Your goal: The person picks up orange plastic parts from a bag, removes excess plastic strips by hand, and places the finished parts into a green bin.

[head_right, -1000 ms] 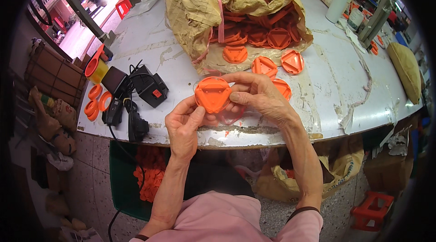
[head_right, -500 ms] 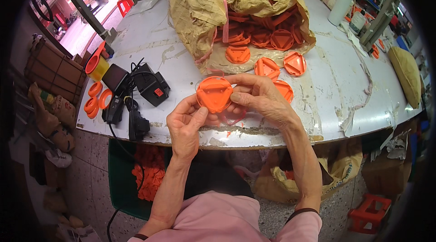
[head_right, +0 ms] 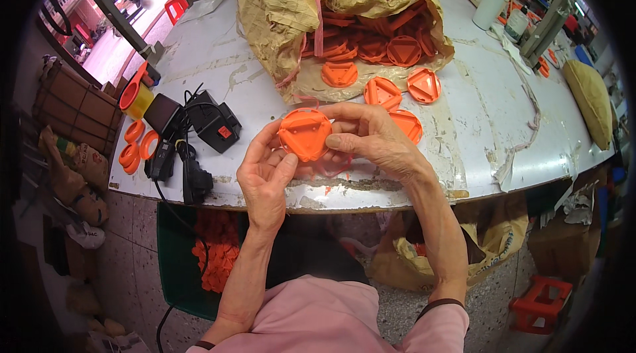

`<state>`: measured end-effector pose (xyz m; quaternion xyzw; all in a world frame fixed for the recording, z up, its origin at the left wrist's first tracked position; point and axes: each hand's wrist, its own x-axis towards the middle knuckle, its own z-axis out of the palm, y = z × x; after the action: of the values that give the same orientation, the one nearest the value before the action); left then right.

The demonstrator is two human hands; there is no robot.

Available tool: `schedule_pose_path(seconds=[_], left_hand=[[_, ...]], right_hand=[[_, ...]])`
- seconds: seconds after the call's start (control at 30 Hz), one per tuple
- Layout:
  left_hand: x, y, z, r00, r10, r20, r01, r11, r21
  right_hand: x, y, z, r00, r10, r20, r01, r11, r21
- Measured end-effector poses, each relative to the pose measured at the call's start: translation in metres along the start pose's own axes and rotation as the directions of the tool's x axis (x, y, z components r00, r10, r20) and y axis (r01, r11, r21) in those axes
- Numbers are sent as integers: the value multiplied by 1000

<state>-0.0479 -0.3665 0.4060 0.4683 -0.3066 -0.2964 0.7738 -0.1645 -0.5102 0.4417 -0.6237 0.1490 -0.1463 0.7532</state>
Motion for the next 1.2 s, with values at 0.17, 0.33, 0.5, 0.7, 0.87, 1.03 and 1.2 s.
schedule_pose_path(seconds=[0.17,0.33,0.5,0.7,0.87,1.03,1.2], left_hand=[[-4,2,1,993,115,20,-116,971,211],[-11,3,-6,907,358,221,-418,704,574],[-22,20,2,878,336,342,-479,597,643],[-31,22,-1,890,273,365,-455,576,679],[-37,23,2,889,347,299,-452,562,693],[-51,27,-7,884,375,278,-460,595,659],[-96,29,-58,955,220,200,-297,674,676]], right_hand=[[-3,-1,0,1000,24,-4,-24,1000,-5],[0,3,-2,995,45,87,-43,999,-21],[-4,3,-5,978,67,197,-66,998,-9],[-5,-1,-2,967,115,226,-110,993,-35],[-3,3,0,947,137,289,-113,989,-100],[-7,0,5,941,182,285,-134,975,-179],[-9,1,6,975,145,166,-125,984,-125]])
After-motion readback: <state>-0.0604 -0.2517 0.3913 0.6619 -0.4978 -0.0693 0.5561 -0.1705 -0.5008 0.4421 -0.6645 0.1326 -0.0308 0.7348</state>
